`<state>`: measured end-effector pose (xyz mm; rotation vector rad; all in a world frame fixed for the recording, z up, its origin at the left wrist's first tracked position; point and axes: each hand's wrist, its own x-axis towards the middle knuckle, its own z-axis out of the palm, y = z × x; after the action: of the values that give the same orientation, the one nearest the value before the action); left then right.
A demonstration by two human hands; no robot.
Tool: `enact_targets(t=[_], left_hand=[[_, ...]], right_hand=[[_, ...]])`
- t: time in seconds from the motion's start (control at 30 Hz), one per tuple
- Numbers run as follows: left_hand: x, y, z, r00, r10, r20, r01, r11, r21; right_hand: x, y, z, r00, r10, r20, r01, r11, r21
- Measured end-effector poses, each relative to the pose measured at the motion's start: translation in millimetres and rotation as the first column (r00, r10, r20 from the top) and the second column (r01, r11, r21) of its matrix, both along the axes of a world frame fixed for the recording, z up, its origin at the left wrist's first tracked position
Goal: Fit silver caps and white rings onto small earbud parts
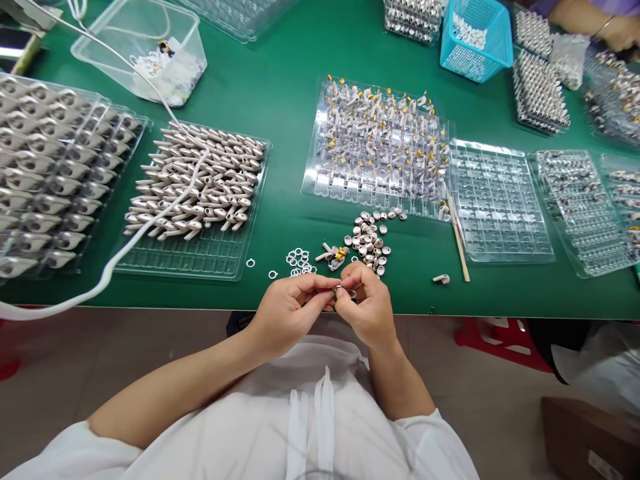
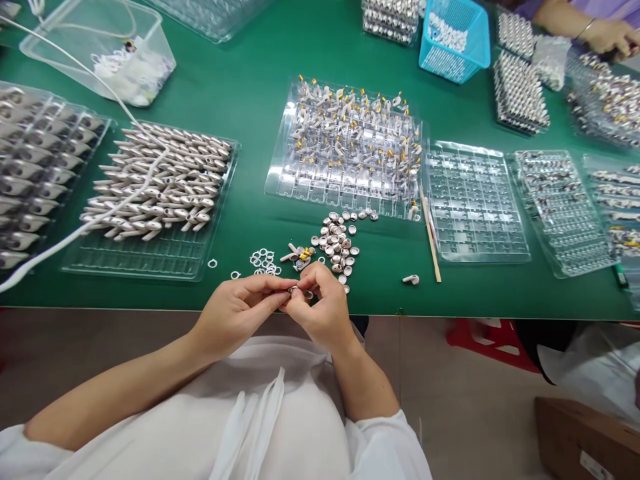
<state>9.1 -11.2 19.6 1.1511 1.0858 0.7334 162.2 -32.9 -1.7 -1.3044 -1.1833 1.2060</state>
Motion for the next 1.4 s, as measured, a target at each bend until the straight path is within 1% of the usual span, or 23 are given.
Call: enact_targets(t=[0.17,0.27,0.37,0.47,0.57,0.63,0.73,0.83,0.97,1.17,1.3,1.4], left_hand=[[-1.6,2.3,1.1,0.998,-0.028,-0.063,0.029,0.999,0.017],[-3.0,9.0,2.3,0.995,-0.074,-0.066,0.072,0.997,-0.041],[-4.2,17.3,5.1,0.995,-0.095,0.010,0.096,0.983,-0.154],[-5.3,24.0,9.3,0.991,-0.085,0.100,0.107,0.964,-0.244],[-5.9,27.4,12.2,0.986,-0.072,0.149,0.114,0.948,-0.297],[-5.7,28.1,12.4,0.983,-0.081,0.163,0.130,0.940,-0.316],[-4.7,28.4,10.9,0.979,-0.102,0.178,0.156,0.933,-0.325],[-3.4,28.2,8.7,0.979,-0.106,0.173,0.157,0.936,-0.316],[-2.6,27.0,8.0,0.986,-0.100,0.134,0.136,0.947,-0.291],[-1.8,23.4,12.5,0.995,-0.083,0.060,0.096,0.959,-0.268],[-0.8,22.4,13.2,0.994,-0.082,0.078,0.100,0.958,-0.268],[-0.4,22.3,12.4,0.992,-0.086,0.087,0.107,0.955,-0.275]], right_hand=[[1.3,1.0,-3.2,0.999,0.026,-0.022,-0.027,0.999,-0.026],[3.9,2.0,-4.0,0.999,0.035,-0.001,-0.035,0.999,-0.041],[10.4,1.0,0.8,0.998,0.069,0.014,-0.068,0.996,-0.051],[20.9,-3.1,9.7,0.990,0.140,0.007,-0.139,0.988,-0.061],[31.6,-7.9,15.2,0.984,0.174,0.040,-0.174,0.985,-0.019],[36.5,-10.2,14.9,0.979,0.188,0.075,-0.190,0.981,0.024],[40.0,-11.9,11.0,0.976,0.185,0.114,-0.195,0.978,0.079],[40.4,-12.8,7.1,0.979,0.170,0.116,-0.183,0.977,0.111],[39.3,-14.6,3.9,0.982,0.162,0.094,-0.171,0.981,0.094],[35.7,-16.9,-0.6,0.989,0.145,0.028,-0.146,0.987,0.064],[32.9,-16.7,-3.0,0.991,0.136,-0.013,-0.133,0.982,0.130],[32.4,-16.0,-2.4,0.988,0.150,0.020,-0.151,0.967,0.203]])
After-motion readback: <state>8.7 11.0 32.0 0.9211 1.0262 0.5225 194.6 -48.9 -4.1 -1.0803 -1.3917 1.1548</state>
